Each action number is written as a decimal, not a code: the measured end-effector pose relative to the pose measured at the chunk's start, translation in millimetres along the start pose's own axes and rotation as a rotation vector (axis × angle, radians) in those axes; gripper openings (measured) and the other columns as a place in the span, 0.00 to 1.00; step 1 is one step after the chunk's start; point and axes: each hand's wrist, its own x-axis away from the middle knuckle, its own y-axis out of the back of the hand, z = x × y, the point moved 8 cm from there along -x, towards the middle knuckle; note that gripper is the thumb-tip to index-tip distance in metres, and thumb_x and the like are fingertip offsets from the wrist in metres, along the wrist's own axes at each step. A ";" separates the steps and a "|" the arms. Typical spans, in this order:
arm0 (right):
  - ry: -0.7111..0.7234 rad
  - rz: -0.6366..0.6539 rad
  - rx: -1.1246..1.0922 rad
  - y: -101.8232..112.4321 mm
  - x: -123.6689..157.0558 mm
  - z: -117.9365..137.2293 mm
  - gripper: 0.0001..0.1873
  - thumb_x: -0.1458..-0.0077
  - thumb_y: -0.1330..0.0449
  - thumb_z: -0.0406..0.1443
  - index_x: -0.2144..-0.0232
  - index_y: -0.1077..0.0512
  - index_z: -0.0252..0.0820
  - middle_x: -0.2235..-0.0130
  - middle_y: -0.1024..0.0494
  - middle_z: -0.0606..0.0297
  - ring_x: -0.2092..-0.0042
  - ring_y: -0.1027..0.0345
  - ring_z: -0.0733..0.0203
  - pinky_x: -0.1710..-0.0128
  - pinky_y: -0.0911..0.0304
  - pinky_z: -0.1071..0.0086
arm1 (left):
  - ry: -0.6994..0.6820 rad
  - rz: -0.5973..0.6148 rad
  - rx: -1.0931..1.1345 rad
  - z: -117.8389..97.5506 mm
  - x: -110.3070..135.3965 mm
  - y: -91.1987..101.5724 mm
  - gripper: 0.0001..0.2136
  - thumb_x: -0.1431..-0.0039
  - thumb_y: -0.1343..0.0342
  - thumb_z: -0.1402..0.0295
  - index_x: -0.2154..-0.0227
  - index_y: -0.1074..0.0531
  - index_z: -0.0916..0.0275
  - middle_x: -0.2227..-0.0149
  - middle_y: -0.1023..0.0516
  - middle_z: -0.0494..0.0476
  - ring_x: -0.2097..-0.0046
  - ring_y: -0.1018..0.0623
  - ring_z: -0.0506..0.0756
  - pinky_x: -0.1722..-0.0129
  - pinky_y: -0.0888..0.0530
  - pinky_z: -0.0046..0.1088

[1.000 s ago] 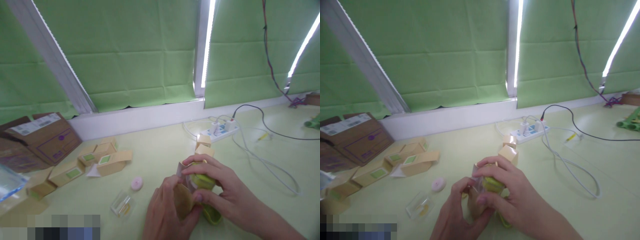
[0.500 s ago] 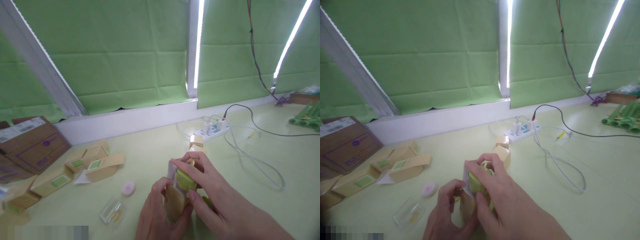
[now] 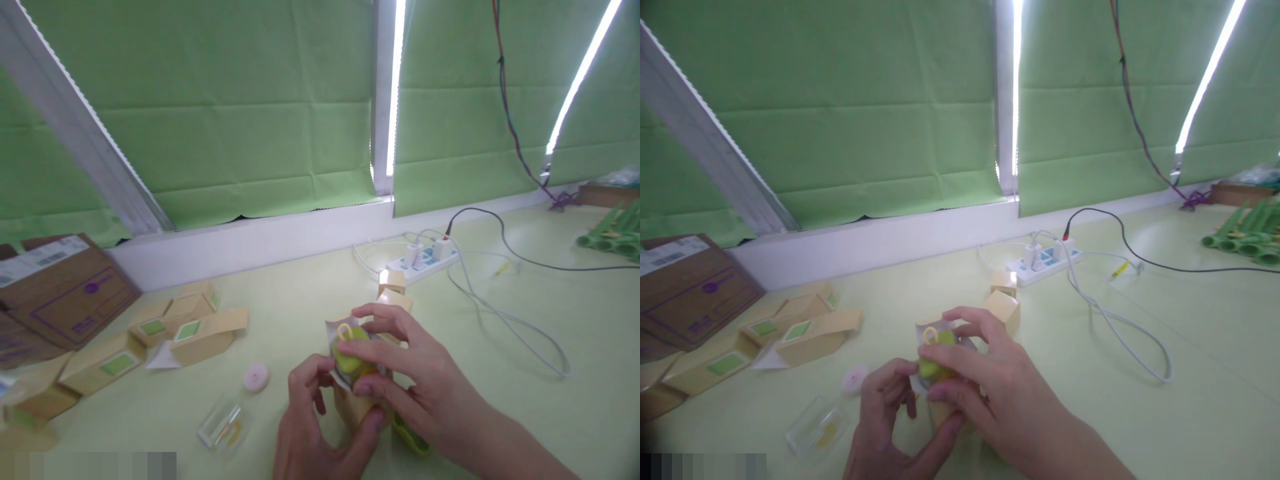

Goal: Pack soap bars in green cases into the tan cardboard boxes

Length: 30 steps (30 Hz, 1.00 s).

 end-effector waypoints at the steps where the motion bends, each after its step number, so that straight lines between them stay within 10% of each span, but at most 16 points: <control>1: -0.023 0.021 -0.048 -2.5 0.6 -2.3 0.17 0.37 0.41 0.32 0.47 0.26 0.49 0.42 0.34 0.56 0.42 0.34 0.53 0.43 0.33 0.59 | 0.015 0.006 0.021 0.4 -0.8 -0.3 0.22 0.46 0.40 0.66 0.50 0.41 0.52 0.60 0.27 0.51 0.66 0.25 0.53 0.67 0.27 0.31; 15: -0.325 0.071 -0.267 -16.4 10.0 -30.0 0.20 0.36 0.43 0.35 0.43 0.40 0.50 0.46 0.30 0.60 0.49 0.29 0.55 0.46 0.31 0.57 | 0.119 -0.069 0.146 16.1 -5.0 6.2 0.21 0.44 0.40 0.64 0.50 0.41 0.55 0.55 0.23 0.58 0.57 0.21 0.58 0.65 0.27 0.32; 30: -0.346 0.093 -0.410 -22.6 13.4 -25.6 0.25 0.37 0.44 0.35 0.39 0.40 0.52 0.46 0.29 0.58 0.48 0.29 0.53 0.49 0.30 0.56 | 0.192 0.027 0.403 10.2 -8.4 7.1 0.22 0.42 0.41 0.66 0.45 0.37 0.56 0.52 0.21 0.61 0.54 0.19 0.60 0.58 0.22 0.36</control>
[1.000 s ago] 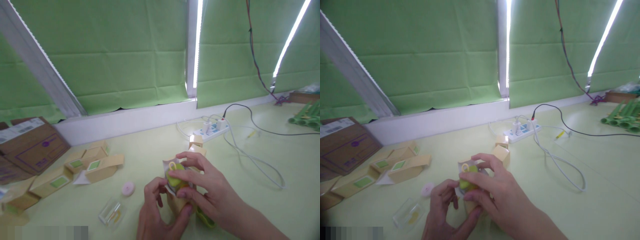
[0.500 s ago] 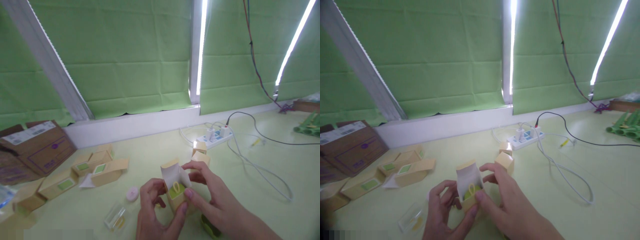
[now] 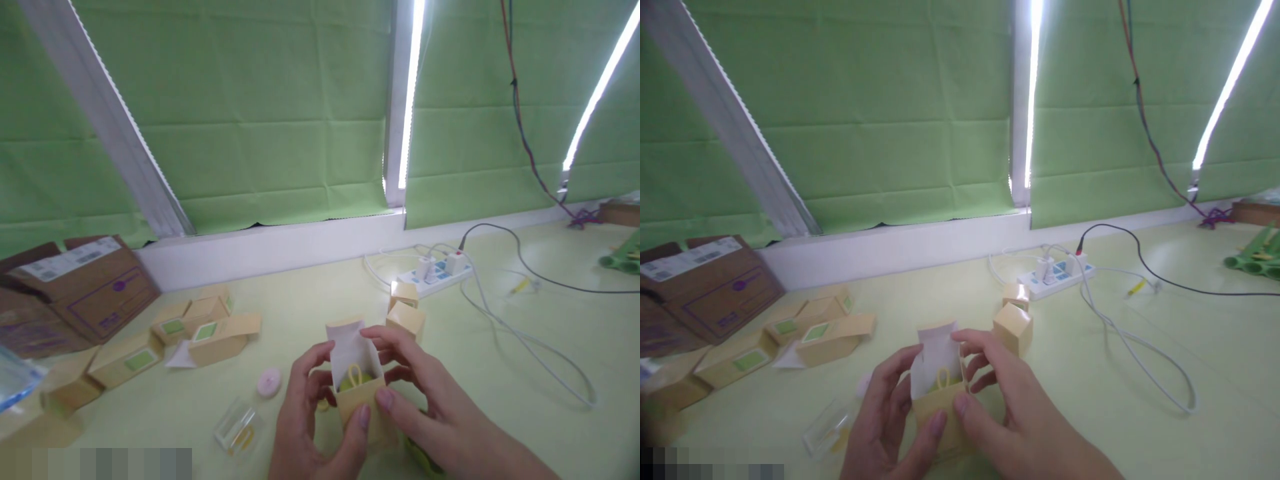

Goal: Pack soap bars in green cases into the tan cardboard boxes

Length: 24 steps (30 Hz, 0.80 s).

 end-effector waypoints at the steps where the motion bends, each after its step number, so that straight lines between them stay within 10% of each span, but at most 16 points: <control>1: -0.024 0.014 0.011 0.4 0.7 -1.7 0.26 0.38 0.43 0.35 0.39 0.40 0.52 0.46 0.28 0.58 0.49 0.29 0.53 0.49 0.30 0.55 | -0.019 0.020 -0.004 -1.2 0.2 -1.1 0.22 0.43 0.41 0.67 0.45 0.36 0.56 0.53 0.21 0.61 0.56 0.19 0.59 0.58 0.22 0.36; 7: -0.091 0.038 0.076 3.9 5.6 -5.6 0.30 0.38 0.42 0.39 0.35 0.41 0.52 0.47 0.27 0.56 0.52 0.28 0.51 0.49 0.31 0.51 | -0.171 0.037 -0.111 -4.8 2.9 -1.3 0.15 0.41 0.42 0.66 0.51 0.26 0.54 0.47 0.28 0.60 0.47 0.23 0.61 0.51 0.23 0.36; 16: 0.145 0.048 0.164 0.8 -1.9 15.1 0.14 0.35 0.44 0.38 0.48 0.28 0.50 0.51 0.23 0.60 0.49 0.29 0.54 0.51 0.31 0.63 | -0.026 -0.006 0.040 2.1 0.8 0.2 0.15 0.39 0.41 0.64 0.50 0.30 0.55 0.51 0.22 0.58 0.53 0.20 0.57 0.53 0.22 0.32; 24: 0.066 0.008 0.111 3.1 1.9 2.0 0.21 0.38 0.42 0.34 0.43 0.36 0.50 0.51 0.26 0.60 0.51 0.29 0.54 0.51 0.32 0.61 | 0.004 -0.010 0.136 0.5 -0.5 -0.7 0.10 0.41 0.39 0.58 0.60 0.26 0.57 0.50 0.23 0.58 0.51 0.21 0.58 0.53 0.23 0.31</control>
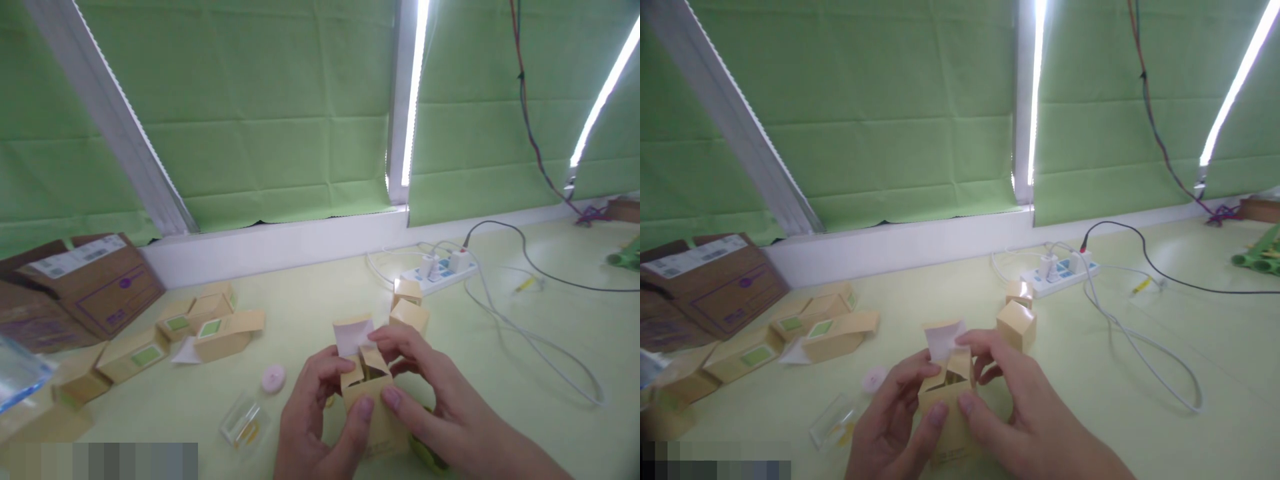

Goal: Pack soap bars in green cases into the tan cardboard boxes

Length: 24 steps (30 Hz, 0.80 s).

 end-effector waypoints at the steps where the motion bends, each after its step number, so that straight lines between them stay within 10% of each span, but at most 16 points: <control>1: 0.014 0.021 0.015 -1.1 -1.0 1.8 0.18 0.38 0.43 0.34 0.46 0.34 0.50 0.52 0.25 0.61 0.52 0.29 0.54 0.51 0.32 0.61 | 0.026 0.013 0.022 1.7 0.1 -1.5 0.11 0.40 0.39 0.57 0.60 0.26 0.57 0.51 0.22 0.58 0.53 0.20 0.58 0.54 0.23 0.31; 8: 0.097 0.096 0.037 -3.5 -8.5 19.9 0.11 0.40 0.41 0.33 0.55 0.28 0.46 0.57 0.22 0.64 0.56 0.29 0.58 0.54 0.33 0.67 | 0.223 -0.163 0.265 8.6 -3.5 8.0 0.18 0.37 0.48 0.47 0.52 0.38 0.51 0.62 0.20 0.53 0.66 0.20 0.53 0.73 0.28 0.24; 13: 0.119 0.160 0.025 -8.0 -8.1 23.8 0.12 0.43 0.39 0.31 0.56 0.27 0.46 0.56 0.23 0.65 0.53 0.29 0.58 0.51 0.35 0.67 | 0.393 -0.018 0.328 15.3 -2.3 0.2 0.17 0.38 0.46 0.48 0.61 0.27 0.58 0.66 0.21 0.54 0.67 0.21 0.55 0.72 0.27 0.27; 24: 0.017 0.018 -0.061 -5.3 -0.3 -5.7 0.19 0.42 0.40 0.31 0.49 0.36 0.50 0.54 0.27 0.64 0.55 0.31 0.58 0.56 0.32 0.64 | 0.148 -0.009 0.204 -3.2 -4.3 2.8 0.09 0.43 0.36 0.57 0.66 0.20 0.56 0.60 0.21 0.53 0.55 0.24 0.54 0.56 0.28 0.23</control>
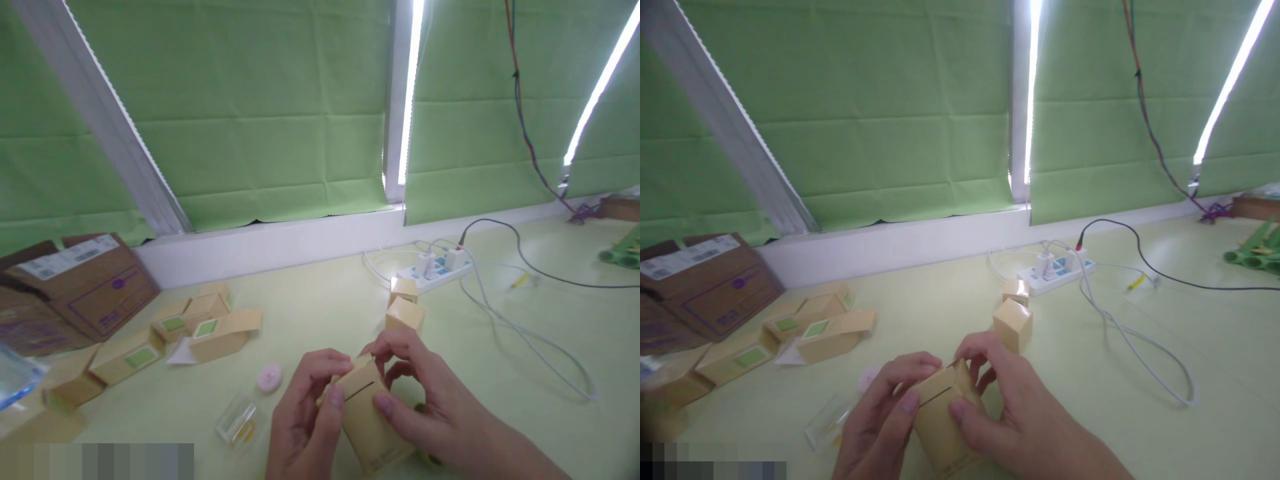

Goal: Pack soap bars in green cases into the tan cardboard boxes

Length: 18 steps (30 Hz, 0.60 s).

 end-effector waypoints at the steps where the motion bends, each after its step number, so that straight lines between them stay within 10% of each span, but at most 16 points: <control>1: 0.005 -0.007 -0.016 0.0 0.6 -0.6 0.21 0.43 0.40 0.31 0.48 0.36 0.51 0.53 0.28 0.64 0.55 0.31 0.58 0.57 0.31 0.64 | -0.018 0.009 0.010 -1.3 0.2 -0.1 0.09 0.43 0.36 0.57 0.67 0.20 0.56 0.60 0.22 0.53 0.55 0.24 0.54 0.55 0.29 0.23; 18: -0.020 0.077 -0.008 -3.4 -0.7 -3.5 0.22 0.38 0.37 0.39 0.43 0.34 0.61 0.47 0.25 0.68 0.50 0.30 0.60 0.55 0.28 0.69 | -0.149 0.187 -0.214 -5.1 -0.9 -1.3 0.09 0.33 0.47 0.63 0.58 0.21 0.49 0.54 0.24 0.53 0.49 0.25 0.56 0.54 0.26 0.25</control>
